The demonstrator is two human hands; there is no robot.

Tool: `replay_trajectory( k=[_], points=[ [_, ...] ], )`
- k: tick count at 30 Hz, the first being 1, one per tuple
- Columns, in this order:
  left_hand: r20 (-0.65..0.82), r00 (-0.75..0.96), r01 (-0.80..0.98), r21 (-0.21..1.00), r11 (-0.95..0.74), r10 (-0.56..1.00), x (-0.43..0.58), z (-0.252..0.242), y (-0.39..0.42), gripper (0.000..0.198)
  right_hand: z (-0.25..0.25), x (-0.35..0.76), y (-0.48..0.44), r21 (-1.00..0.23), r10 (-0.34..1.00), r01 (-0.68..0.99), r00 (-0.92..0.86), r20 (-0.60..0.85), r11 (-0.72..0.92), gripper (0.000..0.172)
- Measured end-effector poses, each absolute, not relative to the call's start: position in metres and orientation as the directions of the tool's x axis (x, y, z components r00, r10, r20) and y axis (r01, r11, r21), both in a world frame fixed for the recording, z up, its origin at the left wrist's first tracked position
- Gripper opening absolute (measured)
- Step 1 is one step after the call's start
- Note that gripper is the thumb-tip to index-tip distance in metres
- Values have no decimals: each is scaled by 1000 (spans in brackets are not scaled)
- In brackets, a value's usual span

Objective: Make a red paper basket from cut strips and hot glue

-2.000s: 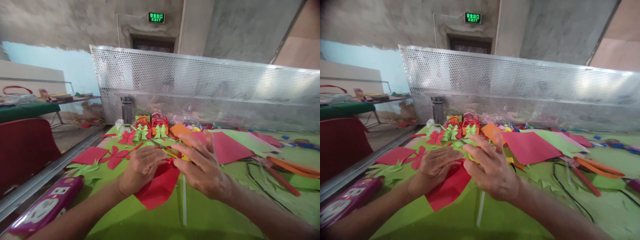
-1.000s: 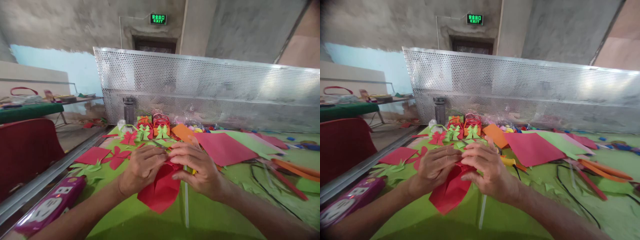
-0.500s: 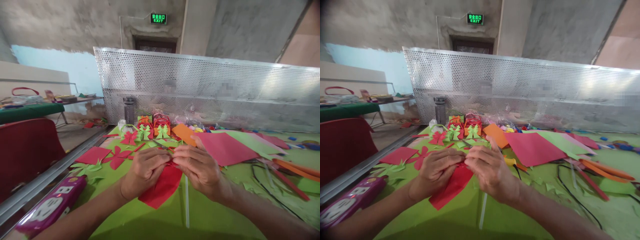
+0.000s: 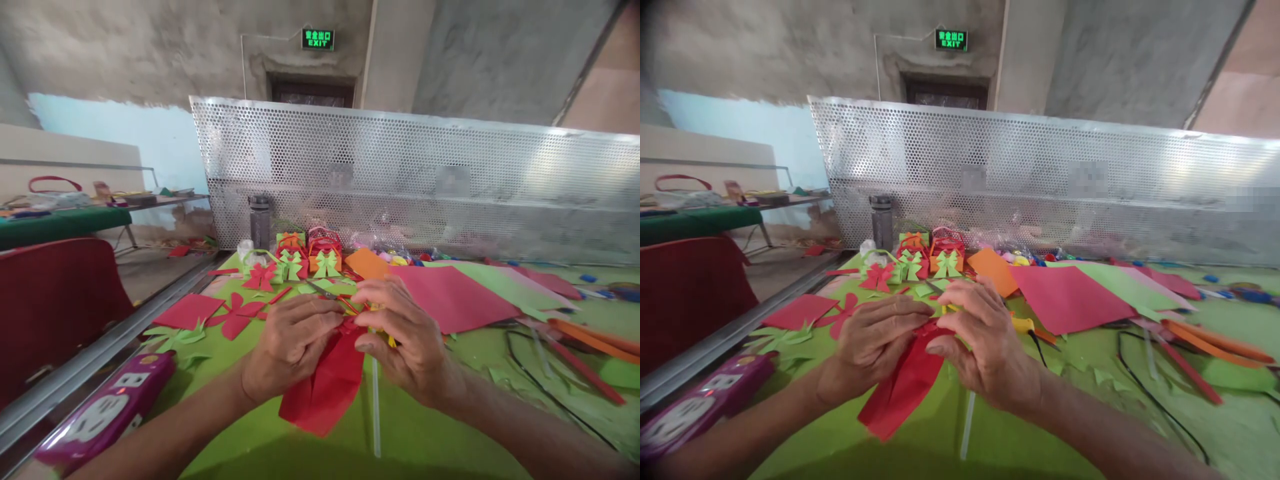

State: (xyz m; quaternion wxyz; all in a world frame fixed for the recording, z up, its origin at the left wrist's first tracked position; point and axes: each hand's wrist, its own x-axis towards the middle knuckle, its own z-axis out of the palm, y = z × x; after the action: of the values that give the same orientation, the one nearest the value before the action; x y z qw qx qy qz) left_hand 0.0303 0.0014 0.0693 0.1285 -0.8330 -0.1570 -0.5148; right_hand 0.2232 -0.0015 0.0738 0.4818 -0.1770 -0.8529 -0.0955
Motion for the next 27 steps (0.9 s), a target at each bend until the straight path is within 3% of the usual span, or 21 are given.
replay_trajectory(
  k=[5, 11, 18, 24, 27],
  points=[
    [916, 379, 434, -50, -899, 132, 32, 69, 1, 14, 71, 220, -1, -80, 257, 385, -436, 863, 919, 4],
    [922, 353, 440, -15, -898, 158, 33, 66, 0, 15, 71, 219, -3, -170, 325, 361, -428, 844, 917, 5],
    [929, 326, 435, 19, -900, 176, 34, 67, 1, 12, 74, 220, -4, -396, 491, 304, -381, 783, 867, 7],
    [915, 352, 402, 42, -915, 197, 35, 64, 4, 10, 76, 219, -4, -451, 583, 384, -384, 716, 806, 6],
    [910, 364, 393, 43, -919, 199, 35, 62, 5, 9, 75, 219, -6, -360, 540, 461, -352, 765, 811, 8]
  ],
)
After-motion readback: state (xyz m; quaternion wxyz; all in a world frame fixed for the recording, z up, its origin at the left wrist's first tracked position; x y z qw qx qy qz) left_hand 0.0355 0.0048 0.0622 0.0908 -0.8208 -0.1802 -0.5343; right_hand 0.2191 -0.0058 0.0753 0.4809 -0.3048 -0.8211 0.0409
